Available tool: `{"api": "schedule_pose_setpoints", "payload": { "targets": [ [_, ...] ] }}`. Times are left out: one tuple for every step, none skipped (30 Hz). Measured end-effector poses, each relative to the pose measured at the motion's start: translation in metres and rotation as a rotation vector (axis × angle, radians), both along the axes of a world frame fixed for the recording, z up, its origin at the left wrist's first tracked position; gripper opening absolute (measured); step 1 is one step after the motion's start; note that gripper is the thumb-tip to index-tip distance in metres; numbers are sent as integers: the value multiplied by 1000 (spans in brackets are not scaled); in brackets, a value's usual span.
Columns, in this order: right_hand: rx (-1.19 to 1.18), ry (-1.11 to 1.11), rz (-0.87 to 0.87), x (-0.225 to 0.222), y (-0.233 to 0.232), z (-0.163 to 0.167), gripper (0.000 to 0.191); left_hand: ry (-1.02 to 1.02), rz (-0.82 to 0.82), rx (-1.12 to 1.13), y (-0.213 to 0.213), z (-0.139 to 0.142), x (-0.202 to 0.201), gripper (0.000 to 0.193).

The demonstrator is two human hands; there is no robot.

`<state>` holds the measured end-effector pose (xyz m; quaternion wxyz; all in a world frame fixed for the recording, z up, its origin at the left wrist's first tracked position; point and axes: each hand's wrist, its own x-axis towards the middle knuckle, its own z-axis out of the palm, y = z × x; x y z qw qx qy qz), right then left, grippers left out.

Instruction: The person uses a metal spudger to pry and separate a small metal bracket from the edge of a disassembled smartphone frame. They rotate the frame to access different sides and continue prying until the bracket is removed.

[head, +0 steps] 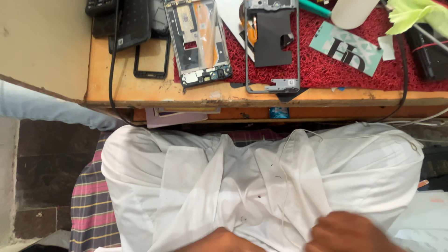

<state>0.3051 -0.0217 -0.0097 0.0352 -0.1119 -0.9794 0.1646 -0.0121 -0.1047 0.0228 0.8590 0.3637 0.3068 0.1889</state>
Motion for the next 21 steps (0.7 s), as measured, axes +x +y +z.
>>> {"api": "schedule_pose_setpoints", "payload": {
  "targets": [
    [28,-69,-174,10,13,10,20,42,14,-4,3,7,-12,34],
    [64,-132,-349,23,29,18,20,160,81,-39,2,14,-39,35],
    [23,-189,-439,37,51,23,20,268,176,-108,1,18,-59,36],
    [-15,-246,-529,53,70,26,23,378,294,-189,-3,19,-78,37],
    [-144,-289,-513,62,91,18,34,410,393,-224,-10,16,-90,38],
    [-82,-194,-593,70,101,10,39,364,425,-195,-17,6,-92,39],
    [-4,-102,-682,79,110,6,46,292,434,-146,-21,-7,-88,40],
    [-52,24,-699,82,120,2,36,209,424,-82,-22,-20,-84,42],
    [-101,149,-711,81,129,1,26,177,449,-63,-23,-32,-77,42],
    [-149,272,-722,76,132,3,16,141,474,-46,-21,-43,-67,42],
    [-22,224,-653,70,136,11,17,108,503,-26,-19,-51,-56,42],
    [21,184,-669,61,138,22,19,89,547,-43,-17,-55,-48,42],
    [75,101,-705,50,137,34,21,69,589,-56,-15,-56,-38,41],
    [130,34,-743,37,134,46,23,48,630,-69,-14,-54,-30,41],
    [119,41,-792,24,122,56,26,-3,678,-54,-13,-51,-21,41],
    [115,52,-825,11,108,63,28,-59,722,-34,-11,-49,-12,42],
    [20,134,-856,-5,89,63,30,-118,764,-10,-7,-47,-4,42],
    [-125,219,-846,-21,68,59,32,-101,814,51,-4,-48,6,41],
    [-300,310,-821,-35,46,52,35,-86,867,104,-3,-48,17,41],
    [-463,394,-761,-53,25,39,37,-69,921,157,-1,-51,27,40],
    [-602,465,-713,-71,10,25,36,-71,957,166,3,-55,39,38]
  ]
}}
